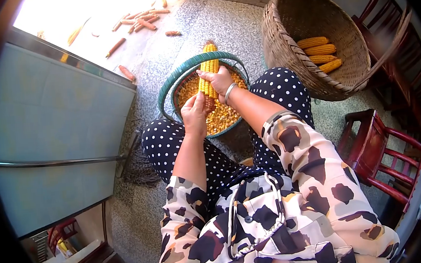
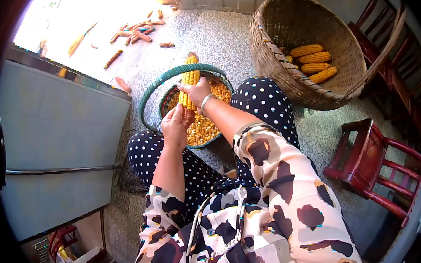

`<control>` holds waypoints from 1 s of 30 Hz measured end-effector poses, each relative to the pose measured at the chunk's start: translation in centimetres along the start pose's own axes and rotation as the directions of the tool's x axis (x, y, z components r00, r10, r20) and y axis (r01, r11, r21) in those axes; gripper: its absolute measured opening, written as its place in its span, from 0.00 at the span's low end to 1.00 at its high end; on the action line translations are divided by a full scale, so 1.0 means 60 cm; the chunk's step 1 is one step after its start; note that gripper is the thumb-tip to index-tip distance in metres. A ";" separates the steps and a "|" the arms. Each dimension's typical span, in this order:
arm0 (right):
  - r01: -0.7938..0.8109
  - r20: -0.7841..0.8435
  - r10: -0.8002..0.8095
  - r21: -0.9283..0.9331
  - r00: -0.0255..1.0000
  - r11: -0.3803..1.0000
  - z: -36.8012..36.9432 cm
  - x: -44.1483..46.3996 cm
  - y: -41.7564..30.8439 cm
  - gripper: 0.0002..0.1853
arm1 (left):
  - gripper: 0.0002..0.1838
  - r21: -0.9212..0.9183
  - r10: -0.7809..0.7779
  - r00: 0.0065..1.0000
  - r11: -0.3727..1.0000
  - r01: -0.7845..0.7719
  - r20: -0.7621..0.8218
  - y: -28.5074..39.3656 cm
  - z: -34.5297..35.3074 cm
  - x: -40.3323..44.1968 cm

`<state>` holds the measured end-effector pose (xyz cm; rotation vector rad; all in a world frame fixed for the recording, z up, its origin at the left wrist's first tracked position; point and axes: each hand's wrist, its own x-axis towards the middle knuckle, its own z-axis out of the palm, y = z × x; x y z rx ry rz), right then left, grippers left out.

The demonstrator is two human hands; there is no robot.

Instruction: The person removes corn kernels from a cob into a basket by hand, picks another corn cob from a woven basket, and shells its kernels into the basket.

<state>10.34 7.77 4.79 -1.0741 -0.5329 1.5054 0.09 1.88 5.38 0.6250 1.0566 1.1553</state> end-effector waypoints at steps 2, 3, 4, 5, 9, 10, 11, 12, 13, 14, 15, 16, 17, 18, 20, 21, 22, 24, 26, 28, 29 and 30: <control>0.025 -0.029 -0.028 -0.107 0.999 0.994 0.002 -0.003 -0.003 0.13 | 0.11 -0.084 -0.064 0.998 0.994 0.065 0.017 0.007 0.005 -0.004; 0.024 -0.030 -0.027 -0.106 0.999 0.994 0.001 0.001 0.005 0.13 | 0.11 -0.084 -0.065 0.998 0.994 0.066 0.017 0.002 0.002 -0.002; 0.064 -0.064 -0.074 -0.146 0.995 0.987 0.002 0.005 0.015 0.13 | 0.10 0.019 -0.023 0.999 1.000 0.022 0.030 -0.004 -0.003 0.002; 0.103 -0.095 -0.122 -0.187 0.988 0.977 0.002 0.010 0.023 0.13 | 0.10 0.122 0.018 0.999 0.992 -0.024 0.048 -0.009 -0.008 0.004; 0.105 -0.023 -0.108 -0.121 0.994 0.987 0.000 0.004 0.010 0.14 | 0.10 0.126 0.018 0.999 0.992 -0.024 0.045 -0.002 -0.008 0.001; 0.040 -0.029 -0.041 -0.048 0.999 0.998 0.001 0.000 0.002 0.13 | 0.10 0.091 0.026 0.999 0.995 -0.030 0.043 -0.003 -0.008 0.000; -0.025 -0.030 0.026 0.026 0.999 0.999 0.001 -0.002 -0.003 0.12 | 0.10 0.056 0.035 0.999 0.998 -0.037 0.041 -0.004 -0.008 -0.001; -0.023 -0.030 0.024 0.026 0.999 0.999 -0.003 0.004 0.005 0.12 | 0.10 0.056 0.035 0.998 0.998 -0.038 0.043 -0.007 -0.010 -0.001; -0.018 -0.030 0.018 0.004 0.999 1.000 -0.007 0.012 0.014 0.11 | 0.10 0.005 0.018 0.998 1.000 -0.018 0.056 -0.009 -0.012 0.000; -0.012 -0.028 0.012 -0.019 1.000 1.000 -0.011 0.022 0.020 0.10 | 0.10 -0.046 0.002 0.998 0.999 0.001 0.069 -0.011 -0.013 0.003; -0.011 -0.027 0.011 -0.019 1.000 1.000 -0.011 0.024 0.018 0.10 | 0.10 -0.047 0.003 0.998 0.999 0.001 0.069 -0.008 -0.010 0.002; -0.019 -0.053 0.019 -0.010 0.998 1.000 -0.012 0.024 0.017 0.14 | 0.11 -0.084 -0.011 0.997 0.996 0.018 0.081 -0.007 -0.007 0.000; -0.028 -0.078 0.028 0.000 0.997 1.000 -0.013 0.024 0.016 0.19 | 0.12 -0.120 -0.024 0.995 0.992 0.036 0.094 -0.005 -0.005 -0.002; -0.028 -0.079 0.028 0.000 0.996 1.000 -0.010 0.020 0.015 0.19 | 0.12 -0.120 -0.025 0.995 0.992 0.036 0.094 -0.008 -0.008 -0.001; 0.086 -0.099 -0.091 -0.059 0.991 0.995 -0.005 0.013 0.012 0.10 | 0.14 -0.036 -0.028 0.998 0.999 0.030 0.060 -0.016 -0.015 0.006; 0.082 -0.128 -0.096 -0.111 0.987 0.990 -0.004 0.012 0.011 0.12 | 0.14 -0.037 -0.028 0.998 0.999 0.030 0.060 -0.021 -0.019 0.009; 0.082 -0.127 -0.096 -0.112 0.987 0.990 -0.003 0.009 0.010 0.12 | 0.14 0.028 -0.018 0.998 0.999 0.017 0.059 -0.025 -0.023 0.013; 0.163 -0.130 -0.176 -0.101 0.976 0.981 0.001 0.006 0.008 0.15 | 0.15 0.092 -0.006 0.998 0.996 0.000 0.058 -0.020 -0.020 0.013; 0.187 -0.143 -0.209 -0.154 0.967 0.970 -0.006 0.020 0.023 0.16 | 0.13 0.046 -0.058 0.997 0.997 0.060 -0.060 0.002 0.004 -0.002; 0.207 -0.157 -0.241 -0.205 0.958 0.957 -0.007 0.022 0.025 0.17 | 0.12 0.134 0.004 1.000 0.991 0.000 -0.029 -0.009 0.002 0.003; 0.181 -0.147 -0.211 -0.194 0.966 0.964 -0.008 0.022 0.026 0.17 | 0.11 0.220 0.062 0.998 0.974 -0.063 0.008 -0.014 0.000 0.006; 0.155 -0.137 -0.181 -0.183 0.974 0.971 -0.008 0.021 0.026 0.16 | 0.11 0.220 0.062 0.998 0.974 -0.062 0.007 -0.015 -0.001 0.008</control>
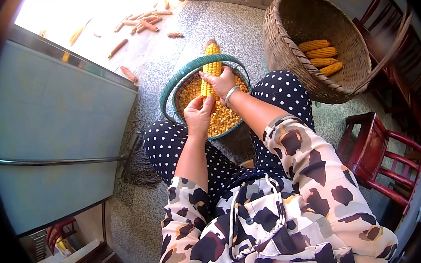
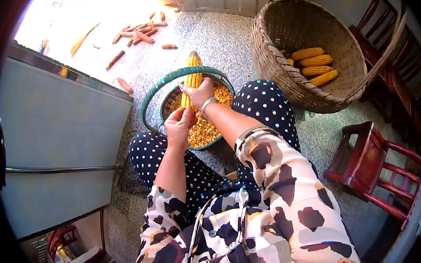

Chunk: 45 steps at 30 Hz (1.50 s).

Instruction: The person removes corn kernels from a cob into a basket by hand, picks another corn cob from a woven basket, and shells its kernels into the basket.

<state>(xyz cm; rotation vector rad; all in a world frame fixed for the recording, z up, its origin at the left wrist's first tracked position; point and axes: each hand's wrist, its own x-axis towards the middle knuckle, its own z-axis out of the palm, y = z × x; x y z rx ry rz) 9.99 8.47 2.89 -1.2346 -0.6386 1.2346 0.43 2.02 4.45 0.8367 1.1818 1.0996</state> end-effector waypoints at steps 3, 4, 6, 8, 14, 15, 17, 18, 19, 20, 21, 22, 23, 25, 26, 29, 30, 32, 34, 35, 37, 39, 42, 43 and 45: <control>-0.022 -0.011 0.023 0.050 1.000 0.999 0.003 -0.001 -0.001 0.14 | 0.11 -0.033 0.091 0.996 0.995 -0.090 0.009 -0.003 -0.003 -0.002; -0.022 -0.011 0.022 0.050 1.000 0.999 0.002 -0.001 -0.002 0.14 | 0.11 -0.033 0.091 0.996 0.995 -0.091 0.009 -0.005 -0.006 -0.001; -0.080 0.066 0.074 0.105 0.995 0.991 0.001 -0.001 -0.011 0.12 | 0.12 -0.078 0.044 0.998 0.996 -0.047 -0.040 -0.007 -0.013 0.002; -0.130 0.057 0.122 0.166 0.991 0.978 0.003 -0.004 -0.020 0.10 | 0.12 -0.071 0.025 0.997 0.997 -0.031 -0.075 -0.004 -0.017 0.003; -0.052 0.019 0.052 0.011 0.998 0.999 0.001 -0.002 0.000 0.14 | 0.11 -0.153 -0.040 0.999 0.987 0.040 0.000 0.016 0.000 -0.008; -0.065 0.025 0.065 0.018 0.998 0.998 0.003 -0.010 -0.009 0.14 | 0.10 -0.008 0.024 0.999 1.000 -0.024 -0.021 0.013 0.000 -0.007; -0.099 0.022 0.098 0.041 0.995 0.994 0.006 -0.019 -0.021 0.14 | 0.10 -0.037 0.017 1.000 0.999 -0.017 -0.016 0.010 -0.004 -0.007; -0.099 0.022 0.098 0.041 0.995 0.994 0.004 -0.015 -0.020 0.14 | 0.09 -0.065 0.011 1.000 0.998 -0.012 -0.010 0.010 -0.006 -0.007; -0.169 0.067 0.163 0.097 0.984 0.981 -0.001 -0.006 -0.017 0.15 | 0.09 -0.078 0.021 0.999 0.997 -0.019 0.031 0.005 -0.013 -0.001; -0.239 0.115 0.224 0.149 0.968 0.959 -0.003 0.000 -0.015 0.15 | 0.09 -0.078 0.022 0.999 0.997 -0.020 0.032 0.001 -0.014 -0.001; -0.217 0.127 0.197 0.169 0.972 0.962 -0.001 0.000 -0.015 0.14 | 0.10 -0.105 0.035 0.999 0.994 -0.032 0.026 0.001 -0.013 -0.003; -0.217 0.124 0.197 0.169 0.972 0.962 -0.001 -0.001 -0.015 0.14 | 0.11 -0.132 0.045 0.999 0.990 -0.042 0.021 0.002 -0.011 -0.004; -0.165 0.105 0.148 0.176 0.983 0.970 0.000 -0.003 -0.015 0.14 | 0.11 -0.131 0.042 0.999 0.991 -0.039 0.022 0.002 -0.009 -0.004; -0.145 0.092 0.128 0.206 0.987 0.968 0.003 -0.009 -0.027 0.15 | 0.11 -0.263 -0.034 0.999 0.964 0.043 0.038 0.000 -0.011 0.000; -0.147 0.092 0.131 0.205 0.987 0.968 0.005 -0.013 -0.030 0.15 | 0.11 -0.264 -0.036 0.999 0.964 0.045 0.037 -0.003 -0.012 0.000; -0.146 -0.010 0.150 0.174 0.989 0.974 0.005 -0.012 -0.024 0.15 | 0.11 -0.274 -0.060 0.998 0.960 0.063 0.018 -0.005 -0.012 0.003; -0.146 -0.008 0.150 0.173 0.989 0.974 0.005 -0.009 -0.021 0.15 | 0.11 -0.190 -0.058 0.998 0.980 0.052 -0.028 -0.006 -0.013 0.004; -0.150 0.050 0.144 0.157 0.988 0.976 0.003 -0.005 -0.016 0.13 | 0.11 -0.106 -0.053 0.996 0.993 0.045 -0.074 -0.011 -0.017 0.007; -0.129 0.056 0.121 0.170 0.991 0.977 0.002 -0.005 -0.017 0.13 | 0.12 0.017 0.044 0.992 0.999 -0.043 -0.120 -0.018 -0.019 0.012; -0.108 0.062 0.098 0.183 0.993 0.977 0.002 -0.005 -0.017 0.12 | 0.12 0.017 0.043 0.992 0.999 -0.041 -0.120 -0.023 -0.020 0.013; -0.095 0.058 0.085 0.185 0.995 0.978 0.002 -0.009 -0.019 0.12 | 0.12 -0.028 0.059 0.992 0.998 -0.062 -0.114 -0.020 -0.017 0.011; -0.081 0.056 0.071 0.187 0.996 0.979 0.003 -0.009 -0.019 0.12 | 0.12 -0.034 0.071 0.993 0.997 -0.075 -0.093 -0.016 -0.010 0.010; -0.069 0.043 0.062 0.175 0.997 0.982 0.005 -0.008 -0.016 0.12 | 0.11 0.018 0.129 0.991 0.992 -0.128 -0.036 -0.010 -0.001 0.002; -0.107 0.058 0.097 0.189 0.994 0.976 0.004 -0.010 -0.020 0.12 | 0.11 0.075 0.171 0.985 0.982 -0.171 0.004 -0.008 0.000 0.000; -0.144 0.073 0.131 0.201 0.989 0.969 0.001 -0.010 -0.020 0.12 | 0.10 0.049 0.152 0.988 0.987 -0.152 0.005 -0.003 -0.002 -0.002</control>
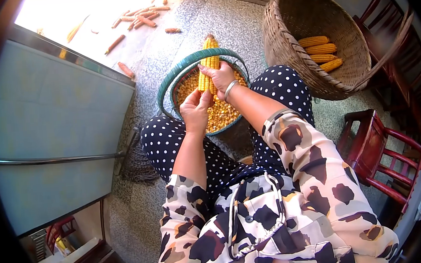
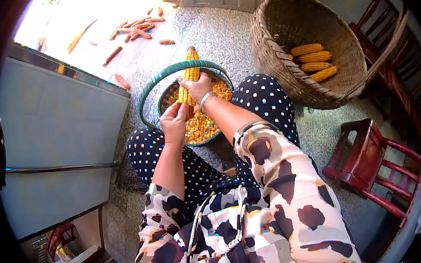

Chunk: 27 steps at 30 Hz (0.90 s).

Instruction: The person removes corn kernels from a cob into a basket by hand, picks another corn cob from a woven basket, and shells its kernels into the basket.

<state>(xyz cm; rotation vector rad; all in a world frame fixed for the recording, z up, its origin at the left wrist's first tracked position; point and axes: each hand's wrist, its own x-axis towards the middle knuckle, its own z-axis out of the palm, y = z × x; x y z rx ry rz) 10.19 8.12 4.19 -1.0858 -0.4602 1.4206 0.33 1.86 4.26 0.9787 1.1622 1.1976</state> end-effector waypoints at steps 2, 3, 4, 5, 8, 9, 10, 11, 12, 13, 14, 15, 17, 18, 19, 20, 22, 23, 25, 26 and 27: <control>-0.037 0.027 0.035 0.080 0.999 0.996 -0.004 0.008 0.003 0.16 | 0.10 -0.025 -0.018 1.000 1.000 0.018 0.003 0.003 -0.002 0.001; -0.036 0.027 0.034 0.080 0.999 0.996 -0.003 0.008 0.003 0.16 | 0.10 -0.102 -0.056 0.998 0.993 0.052 -0.039 0.005 -0.003 0.001; -0.026 0.035 0.022 0.096 0.999 0.995 -0.003 0.008 0.003 0.16 | 0.11 -0.180 -0.098 0.992 0.980 0.082 -0.078 0.006 -0.002 0.001; -0.016 0.043 0.012 0.112 0.999 0.994 -0.003 0.008 0.003 0.16 | 0.11 -0.179 -0.098 0.992 0.980 0.083 -0.077 0.008 -0.002 0.001; 0.004 0.016 -0.004 -0.021 1.000 1.000 0.002 -0.004 -0.006 0.14 | 0.10 -0.309 -0.172 0.984 0.939 0.151 -0.042 0.013 0.001 0.000; 0.004 0.015 -0.003 -0.021 1.000 1.000 0.001 -0.003 -0.002 0.14 | 0.10 -0.196 -0.131 0.991 0.973 0.124 -0.024 0.009 0.001 0.000; 0.006 0.022 -0.005 -0.032 1.000 0.999 0.000 -0.001 0.003 0.15 | 0.10 -0.083 -0.090 0.996 0.993 0.090 -0.001 0.006 0.000 0.001; 0.008 0.029 -0.007 -0.044 1.000 0.999 0.000 0.000 0.007 0.15 | 0.10 -0.083 -0.090 0.996 0.992 0.090 -0.002 0.003 -0.002 0.002; 0.008 0.030 -0.007 -0.045 1.000 0.999 0.001 -0.001 0.004 0.15 | 0.10 -0.063 -0.078 0.997 0.995 0.079 0.020 0.005 -0.005 0.001; -0.031 0.042 0.031 -0.002 0.999 1.000 0.000 -0.001 -0.001 0.14 | 0.10 -0.042 -0.067 0.997 0.997 0.068 0.042 0.006 -0.006 0.001; -0.069 0.055 0.067 0.040 0.996 0.997 -0.001 -0.002 -0.005 0.13 | 0.10 -0.042 -0.065 0.997 0.997 0.067 0.041 0.006 -0.006 0.000; -0.108 0.069 0.102 0.082 0.992 0.991 -0.002 -0.001 -0.007 0.13 | 0.11 -0.082 -0.058 0.998 0.995 0.060 0.019 0.006 -0.005 0.000; -0.083 0.066 0.075 0.129 0.995 0.988 -0.002 0.004 -0.004 0.14 | 0.11 -0.121 -0.053 0.999 0.991 0.052 -0.001 0.008 -0.001 0.000; -0.091 0.064 0.083 0.131 0.994 0.987 -0.003 0.005 -0.004 0.14 | 0.11 -0.220 -0.107 0.994 0.971 0.098 -0.027 0.012 0.001 -0.002; -0.099 0.062 0.092 0.134 0.994 0.986 -0.003 0.005 -0.004 0.14 | 0.11 -0.318 -0.162 0.986 0.938 0.138 -0.049 0.015 0.001 -0.004; -0.100 0.062 0.092 0.133 0.994 0.986 -0.002 0.004 -0.002 0.14 | 0.11 -0.318 -0.162 0.986 0.938 0.138 -0.049 0.013 -0.003 -0.002; -0.071 0.039 0.068 0.079 0.997 0.994 -0.002 0.005 0.001 0.14 | 0.11 -0.363 -0.213 0.977 0.912 0.192 -0.019 0.006 -0.010 0.004; -0.071 0.040 0.068 0.079 0.997 0.994 -0.002 0.004 0.002 0.14 | 0.11 -0.363 -0.213 0.977 0.912 0.192 -0.019 0.002 -0.010 0.006; -0.052 0.061 0.052 -0.003 0.997 0.999 0.003 -0.008 -0.002 0.12 | 0.11 -0.239 -0.184 0.982 0.956 0.171 -0.032 -0.002 -0.010 0.008; -0.061 0.076 0.060 0.018 0.995 0.998 0.006 -0.010 -0.003 0.12 | 0.11 -0.240 -0.183 0.983 0.956 0.170 -0.033 -0.004 -0.012 0.009; -0.061 0.077 0.059 0.017 0.995 0.998 0.004 -0.008 -0.002 0.12 | 0.10 -0.191 -0.166 0.985 0.969 0.155 -0.042 -0.002 -0.013 0.007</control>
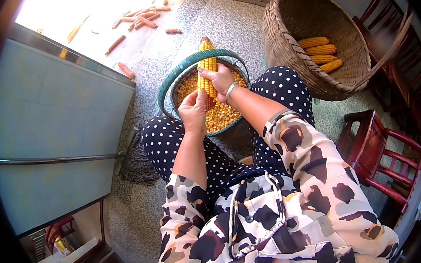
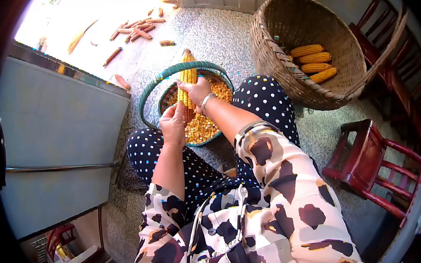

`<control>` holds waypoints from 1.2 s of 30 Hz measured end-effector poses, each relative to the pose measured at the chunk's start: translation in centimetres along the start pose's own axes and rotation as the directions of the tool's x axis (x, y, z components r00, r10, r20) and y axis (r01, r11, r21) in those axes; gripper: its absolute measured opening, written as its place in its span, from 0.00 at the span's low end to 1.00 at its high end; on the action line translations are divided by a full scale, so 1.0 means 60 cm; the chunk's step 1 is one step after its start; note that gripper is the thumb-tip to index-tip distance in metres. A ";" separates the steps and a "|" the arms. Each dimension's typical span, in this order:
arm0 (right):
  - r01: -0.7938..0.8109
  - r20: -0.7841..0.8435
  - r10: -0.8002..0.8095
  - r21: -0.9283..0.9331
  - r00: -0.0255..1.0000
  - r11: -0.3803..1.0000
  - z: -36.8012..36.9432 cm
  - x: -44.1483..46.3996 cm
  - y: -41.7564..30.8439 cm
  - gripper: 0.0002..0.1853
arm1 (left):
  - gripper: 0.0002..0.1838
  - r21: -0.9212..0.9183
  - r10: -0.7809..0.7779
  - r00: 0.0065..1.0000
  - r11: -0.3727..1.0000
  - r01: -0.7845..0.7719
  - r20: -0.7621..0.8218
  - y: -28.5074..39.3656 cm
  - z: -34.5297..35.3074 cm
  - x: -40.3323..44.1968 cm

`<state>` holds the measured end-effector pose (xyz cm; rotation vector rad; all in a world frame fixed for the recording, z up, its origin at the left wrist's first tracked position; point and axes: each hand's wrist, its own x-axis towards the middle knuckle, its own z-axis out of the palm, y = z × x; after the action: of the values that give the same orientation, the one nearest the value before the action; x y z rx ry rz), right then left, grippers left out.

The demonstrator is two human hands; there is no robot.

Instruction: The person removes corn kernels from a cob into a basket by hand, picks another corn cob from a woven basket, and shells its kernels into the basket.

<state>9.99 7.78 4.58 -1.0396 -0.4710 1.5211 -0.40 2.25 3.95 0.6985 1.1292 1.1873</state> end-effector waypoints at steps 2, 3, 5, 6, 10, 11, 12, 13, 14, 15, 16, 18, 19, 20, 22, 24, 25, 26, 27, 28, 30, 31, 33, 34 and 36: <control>-0.025 0.066 0.024 0.009 0.998 1.000 -0.006 0.006 -0.001 0.12 | 0.10 0.050 0.019 1.000 0.999 -0.019 -0.006 0.002 -0.001 -0.003; -0.055 0.059 0.052 0.055 0.997 0.997 -0.005 0.004 -0.006 0.11 | 0.10 0.004 0.026 1.000 1.000 -0.026 -0.010 0.005 0.002 -0.006; -0.054 0.058 0.049 0.084 0.997 0.995 -0.004 0.002 -0.008 0.10 | 0.10 -0.042 0.033 0.999 0.999 -0.034 -0.014 0.008 0.005 -0.008; -0.054 0.058 0.048 0.112 0.997 0.992 -0.005 0.004 -0.009 0.10 | 0.10 -0.062 0.022 0.999 0.998 -0.024 -0.023 0.008 0.006 -0.009; 0.017 0.003 -0.017 0.033 1.000 0.999 -0.003 0.009 0.000 0.12 | 0.09 -0.207 -0.074 0.996 0.976 0.062 -0.051 0.012 0.006 -0.008; 0.016 0.002 -0.016 0.033 1.000 0.999 -0.003 0.007 0.002 0.12 | 0.09 -0.206 -0.076 0.996 0.976 0.063 -0.052 0.009 0.008 -0.007; 0.038 -0.010 -0.038 -0.015 0.999 0.999 -0.001 0.003 0.004 0.13 | 0.09 -0.087 -0.022 0.999 0.996 0.020 -0.027 0.006 0.010 -0.007; 0.060 -0.021 -0.061 -0.064 0.998 0.996 0.001 0.001 0.004 0.14 | 0.09 0.032 0.028 1.000 0.999 -0.028 0.004 0.004 0.011 -0.006; 0.060 -0.021 -0.061 -0.064 0.998 0.996 0.002 0.000 0.003 0.14 | 0.09 0.031 0.028 1.000 0.999 -0.028 0.004 0.002 0.010 -0.005; 0.049 -0.014 -0.050 -0.069 0.999 0.996 0.003 -0.002 0.001 0.15 | 0.09 0.071 0.053 0.998 0.996 -0.055 0.029 0.003 0.010 -0.006; 0.038 -0.008 -0.038 -0.073 0.999 0.997 0.004 -0.003 -0.001 0.16 | 0.09 0.110 0.076 0.996 0.991 -0.082 0.054 0.003 0.010 -0.007; 0.039 0.036 -0.039 -0.020 0.999 0.999 0.000 -0.001 -0.005 0.14 | 0.09 0.090 0.084 0.996 0.992 -0.087 0.035 0.004 0.008 -0.009; -0.002 0.043 0.002 0.012 0.999 1.000 -0.003 0.002 -0.004 0.13 | 0.10 0.070 0.092 0.996 0.993 -0.093 0.017 0.005 0.007 -0.009; -0.043 0.051 0.041 0.043 0.998 0.998 -0.005 0.005 -0.004 0.12 | 0.10 0.070 0.094 0.995 0.993 -0.096 0.020 0.004 0.005 -0.007; -0.015 0.060 0.014 0.016 0.998 1.000 -0.004 0.006 -0.008 0.11 | 0.11 -0.077 -0.012 1.000 0.997 0.013 0.009 0.003 0.003 -0.003; -0.060 0.041 0.057 0.071 0.998 0.996 -0.003 0.002 -0.009 0.11 | 0.12 -0.178 -0.062 0.998 0.982 0.065 0.021 0.010 0.000 -0.005; -0.060 0.041 0.058 0.071 0.997 0.996 -0.004 0.004 -0.004 0.11 | 0.12 -0.249 -0.097 0.995 0.963 0.102 0.033 0.019 0.004 -0.009; -0.063 0.027 0.062 0.049 0.998 0.997 -0.006 0.006 0.002 0.11 | 0.11 -0.318 -0.131 0.990 0.938 0.139 0.046 0.024 0.007 -0.011; -0.065 0.014 0.065 0.026 0.998 0.998 -0.003 0.005 0.001 0.11 | 0.11 -0.318 -0.130 0.990 0.938 0.138 0.046 0.018 0.003 -0.007; -0.064 0.015 0.063 0.025 0.998 0.998 -0.002 0.003 -0.002 0.11 | 0.11 -0.193 -0.146 0.989 0.971 0.144 0.001 0.010 -0.002 -0.003; -0.078 0.064 0.075 0.033 0.995 0.996 -0.001 -0.004 -0.008 0.11 | 0.11 -0.066 -0.154 0.987 0.986 0.151 -0.045 0.006 -0.005 -0.001; -0.083 0.066 0.080 0.052 0.995 0.995 -0.003 0.002 -0.006 0.10 | 0.11 -0.122 -0.129 0.992 0.985 0.126 -0.017 0.008 -0.003 -0.004; -0.106 0.107 0.097 0.083 0.990 0.991 -0.007 0.003 -0.009 0.10 | 0.11 -0.177 -0.101 0.995 0.979 0.101 0.009 0.009 -0.003 -0.007; -0.129 0.147 0.112 0.113 0.983 0.985 -0.008 0.004 -0.011 0.10 | 0.11 -0.200 -0.102 0.995 0.974 0.101 0.007 0.009 -0.004 -0.007; -0.120 0.145 0.101 0.125 0.984 0.985 -0.008 0.006 -0.012 0.10 | 0.11 -0.223 -0.103 0.995 0.970 0.101 0.006 0.011 -0.002 -0.006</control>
<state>10.82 8.18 4.75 -0.8728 -0.4068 1.7075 -0.73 2.07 4.60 0.4604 1.0050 1.2060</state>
